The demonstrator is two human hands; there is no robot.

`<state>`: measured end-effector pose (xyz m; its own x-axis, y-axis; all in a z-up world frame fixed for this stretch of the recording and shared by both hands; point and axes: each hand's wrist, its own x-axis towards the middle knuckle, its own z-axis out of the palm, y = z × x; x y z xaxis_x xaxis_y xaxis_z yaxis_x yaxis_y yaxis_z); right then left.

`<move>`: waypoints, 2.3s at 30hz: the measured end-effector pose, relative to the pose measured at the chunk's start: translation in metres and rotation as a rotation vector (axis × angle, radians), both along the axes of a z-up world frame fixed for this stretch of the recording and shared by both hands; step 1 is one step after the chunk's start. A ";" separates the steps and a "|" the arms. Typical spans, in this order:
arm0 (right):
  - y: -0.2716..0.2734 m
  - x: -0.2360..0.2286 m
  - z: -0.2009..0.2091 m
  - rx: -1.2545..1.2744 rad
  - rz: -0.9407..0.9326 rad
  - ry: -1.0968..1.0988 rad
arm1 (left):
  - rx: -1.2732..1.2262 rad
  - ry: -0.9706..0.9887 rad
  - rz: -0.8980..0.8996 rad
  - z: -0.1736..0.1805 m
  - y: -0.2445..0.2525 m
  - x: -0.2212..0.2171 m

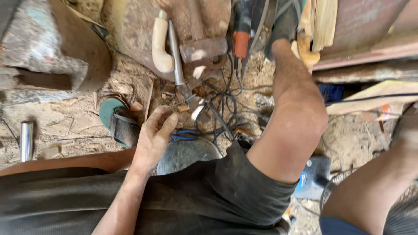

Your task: The person sands a curved wooden handle against a rotating grinding wheel, then uses a power drill to make a hole in the handle, and finally uses an angle grinder to smooth a metal rod. The person handles the wooden handle, metal rod, power drill, and angle grinder.

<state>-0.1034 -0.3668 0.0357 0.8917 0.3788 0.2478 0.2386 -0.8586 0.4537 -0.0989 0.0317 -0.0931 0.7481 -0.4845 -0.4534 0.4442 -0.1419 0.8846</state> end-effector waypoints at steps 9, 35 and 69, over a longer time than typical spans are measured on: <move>0.103 -0.064 -0.001 -0.070 0.280 0.042 | -0.700 0.499 0.178 0.039 -0.041 0.018; 0.246 -0.086 -0.056 0.945 -0.180 -0.111 | -1.155 0.683 0.576 0.060 -0.007 0.039; 0.351 -0.103 -0.163 1.996 -0.057 0.426 | -0.934 0.209 0.532 0.048 0.069 0.064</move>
